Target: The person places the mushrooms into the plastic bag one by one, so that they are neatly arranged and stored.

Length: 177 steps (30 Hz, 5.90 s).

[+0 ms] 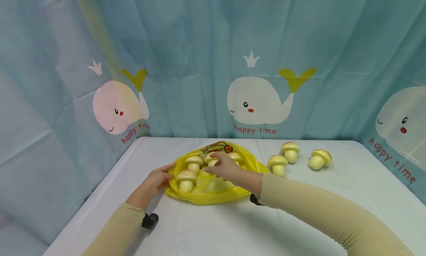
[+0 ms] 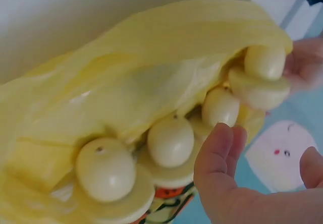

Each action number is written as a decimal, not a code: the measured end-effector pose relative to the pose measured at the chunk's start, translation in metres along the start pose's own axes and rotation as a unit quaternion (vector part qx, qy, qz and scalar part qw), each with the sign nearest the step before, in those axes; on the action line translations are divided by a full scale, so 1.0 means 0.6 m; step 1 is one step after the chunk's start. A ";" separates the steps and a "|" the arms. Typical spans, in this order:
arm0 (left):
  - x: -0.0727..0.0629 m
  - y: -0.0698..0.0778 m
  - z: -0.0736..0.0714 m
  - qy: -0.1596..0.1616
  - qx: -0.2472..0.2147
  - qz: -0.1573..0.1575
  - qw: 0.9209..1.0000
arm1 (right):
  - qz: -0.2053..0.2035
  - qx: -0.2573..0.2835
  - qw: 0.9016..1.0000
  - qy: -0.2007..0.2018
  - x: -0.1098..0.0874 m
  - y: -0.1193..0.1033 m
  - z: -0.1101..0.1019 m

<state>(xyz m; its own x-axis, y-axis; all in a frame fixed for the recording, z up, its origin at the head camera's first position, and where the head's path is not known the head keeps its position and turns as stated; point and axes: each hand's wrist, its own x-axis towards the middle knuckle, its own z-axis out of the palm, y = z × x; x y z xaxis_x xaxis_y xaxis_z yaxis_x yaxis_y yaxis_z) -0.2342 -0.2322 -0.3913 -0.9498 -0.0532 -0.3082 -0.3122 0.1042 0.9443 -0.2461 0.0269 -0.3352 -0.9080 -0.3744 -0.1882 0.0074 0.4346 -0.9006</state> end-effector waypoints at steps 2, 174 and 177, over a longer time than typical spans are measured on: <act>0.000 -0.001 0.000 0.001 0.000 0.001 1.000 | 0.001 -0.002 1.000 0.013 -0.006 0.005 -0.013; 0.002 0.000 0.004 -0.034 -0.082 -0.023 0.996 | 0.025 0.029 0.995 0.091 -0.104 0.110 -0.217; 0.002 0.000 0.003 -0.039 -0.076 -0.021 0.996 | 0.025 0.034 0.995 0.089 -0.101 0.106 -0.210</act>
<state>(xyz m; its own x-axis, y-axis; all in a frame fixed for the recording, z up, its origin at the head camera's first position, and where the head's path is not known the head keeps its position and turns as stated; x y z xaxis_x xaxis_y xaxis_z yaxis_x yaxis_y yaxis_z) -0.2352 -0.2304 -0.3918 -0.9363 0.0242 -0.3503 -0.3511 -0.0487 0.9351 -0.2432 0.1805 -0.3318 -0.9654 -0.2011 -0.1661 0.0767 0.3896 -0.9178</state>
